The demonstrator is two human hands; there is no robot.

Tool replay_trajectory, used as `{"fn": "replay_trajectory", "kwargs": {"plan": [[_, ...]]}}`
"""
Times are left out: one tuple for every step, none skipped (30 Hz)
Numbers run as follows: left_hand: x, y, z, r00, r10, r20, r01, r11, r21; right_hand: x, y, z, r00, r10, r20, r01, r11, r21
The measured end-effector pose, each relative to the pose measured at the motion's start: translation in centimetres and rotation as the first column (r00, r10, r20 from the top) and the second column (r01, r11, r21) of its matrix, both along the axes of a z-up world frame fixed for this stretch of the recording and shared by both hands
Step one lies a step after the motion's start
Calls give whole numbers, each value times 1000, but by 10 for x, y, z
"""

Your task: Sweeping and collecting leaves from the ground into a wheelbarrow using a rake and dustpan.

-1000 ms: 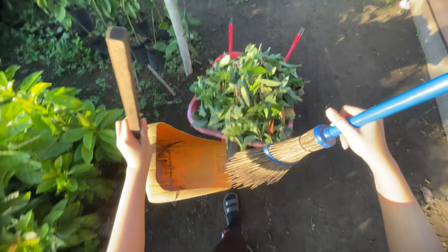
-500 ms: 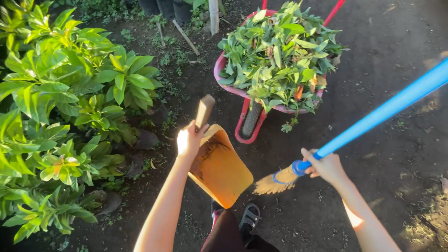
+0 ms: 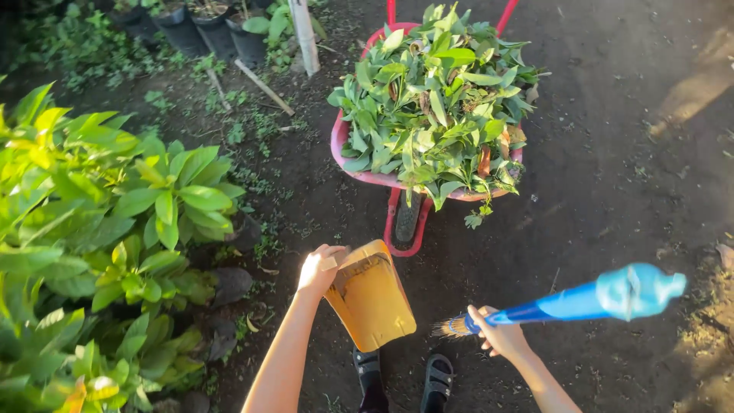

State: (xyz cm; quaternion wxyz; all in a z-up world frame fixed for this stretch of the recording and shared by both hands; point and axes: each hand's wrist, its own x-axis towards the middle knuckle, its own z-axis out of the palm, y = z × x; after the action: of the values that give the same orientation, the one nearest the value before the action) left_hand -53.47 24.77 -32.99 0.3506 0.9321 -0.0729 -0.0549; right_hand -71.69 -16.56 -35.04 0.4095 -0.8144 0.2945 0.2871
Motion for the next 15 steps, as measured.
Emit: {"fn": "replay_trajectory", "kwargs": {"plan": [[13, 2, -2, 1000, -16, -5, 16, 1000, -2, 0, 7, -5, 1000, -16, -5, 16, 1000, -2], [25, 4, -6, 998, -54, -41, 55, 998, 11, 1, 14, -11, 998, -54, -31, 54, 998, 25], [37, 6, -9, 993, -92, -78, 94, 995, 23, 2, 20, -16, 994, -90, -58, 93, 994, 50], [48, 6, -9, 992, -97, -81, 99, 995, 21, 2, 27, -19, 994, -96, -61, 99, 994, 49], [58, 6, -9, 975, -25, -221, 18, 999, -36, 1, 35, -22, 987, -134, -90, 136, 991, 14], [71, 6, -10, 933, 42, -357, -76, 994, -81, 5, 40, -26, 979, -168, -113, 167, 986, -22], [84, 7, -33, 934, 40, -356, -75, 994, -84, 10, 45, -30, 979, -169, -111, 168, 986, -25], [90, 11, -56, 946, -4, -325, -40, 991, -129, 11, 50, -32, 978, -176, -110, 175, 984, -21], [97, 13, -79, 955, -47, -292, -4, 985, -172, 13, 55, -34, 977, -183, -110, 182, 983, -17], [109, 16, -98, 956, -44, -291, -7, 986, -170, 17, 56, -44, 978, -180, -109, 180, 984, -15], [121, 18, -117, 963, -64, -261, 38, 994, -105, 21, 56, -55, 973, -196, -125, 195, 981, -21], [130, 20, -135, 967, -93, -236, 86, 996, -39, 20, 58, -64, 965, -218, -144, 216, 976, -28], [140, 25, -155, 966, -95, -239, 89, 995, -36, 24, 64, -69, 964, -221, -147, 219, 975, -26], [148, 27, -177, 972, -122, -200, 119, 993, -26, 28, 65, -74, 952, -262, -159, 259, 965, -41], [155, 29, -199, 976, -149, -161, 149, 989, -15, 32, 65, -80, 938, -304, -170, 298, 953, -58]]}}
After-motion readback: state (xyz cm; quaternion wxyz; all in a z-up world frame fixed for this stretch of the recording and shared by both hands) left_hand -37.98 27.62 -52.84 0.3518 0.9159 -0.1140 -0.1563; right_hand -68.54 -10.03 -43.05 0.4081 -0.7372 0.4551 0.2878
